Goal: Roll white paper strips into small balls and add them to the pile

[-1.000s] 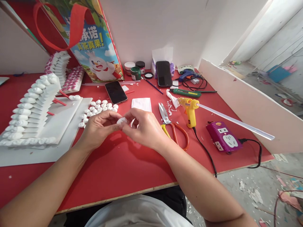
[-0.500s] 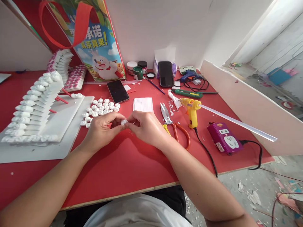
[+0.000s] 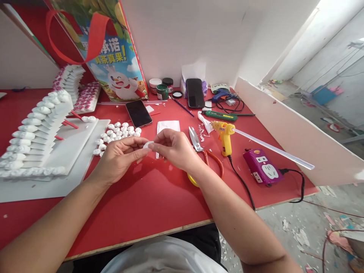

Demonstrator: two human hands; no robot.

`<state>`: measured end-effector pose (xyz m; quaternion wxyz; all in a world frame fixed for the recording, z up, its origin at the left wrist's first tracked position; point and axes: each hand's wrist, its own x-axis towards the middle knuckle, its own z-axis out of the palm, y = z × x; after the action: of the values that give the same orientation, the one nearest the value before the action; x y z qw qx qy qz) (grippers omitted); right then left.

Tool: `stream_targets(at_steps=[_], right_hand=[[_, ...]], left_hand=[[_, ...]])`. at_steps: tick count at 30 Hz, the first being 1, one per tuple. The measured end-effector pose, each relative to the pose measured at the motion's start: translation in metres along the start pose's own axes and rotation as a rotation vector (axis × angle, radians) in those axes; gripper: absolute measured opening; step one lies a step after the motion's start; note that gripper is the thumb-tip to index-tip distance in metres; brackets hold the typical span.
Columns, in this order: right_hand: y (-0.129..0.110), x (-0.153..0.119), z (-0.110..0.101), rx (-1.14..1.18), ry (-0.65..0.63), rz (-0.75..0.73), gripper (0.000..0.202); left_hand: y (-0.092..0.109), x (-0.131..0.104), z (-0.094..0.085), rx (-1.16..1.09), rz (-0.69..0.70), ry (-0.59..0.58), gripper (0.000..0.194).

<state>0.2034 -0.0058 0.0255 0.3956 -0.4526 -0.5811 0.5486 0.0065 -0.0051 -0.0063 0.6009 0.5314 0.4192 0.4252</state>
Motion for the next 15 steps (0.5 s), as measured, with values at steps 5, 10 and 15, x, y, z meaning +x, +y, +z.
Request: stream_targets(at_steps=[5, 10, 15], right_hand=[[0.005, 0.002, 0.0, -0.067, -0.015, -0.045, 0.023], [0.005, 0.002, -0.001, -0.205, 0.052, -0.026, 0.018], [-0.026, -0.019, -0.008, -0.779, 0.112, -0.004, 0.021]], left_hand=[[0.003, 0.003, 0.004, -0.187, -0.151, -0.025, 0.031], [0.005, 0.006, 0.006, -0.305, -0.187, -0.045, 0.028], [-0.001, 0.007, 0.004, -0.369, -0.236, -0.015, 0.026]])
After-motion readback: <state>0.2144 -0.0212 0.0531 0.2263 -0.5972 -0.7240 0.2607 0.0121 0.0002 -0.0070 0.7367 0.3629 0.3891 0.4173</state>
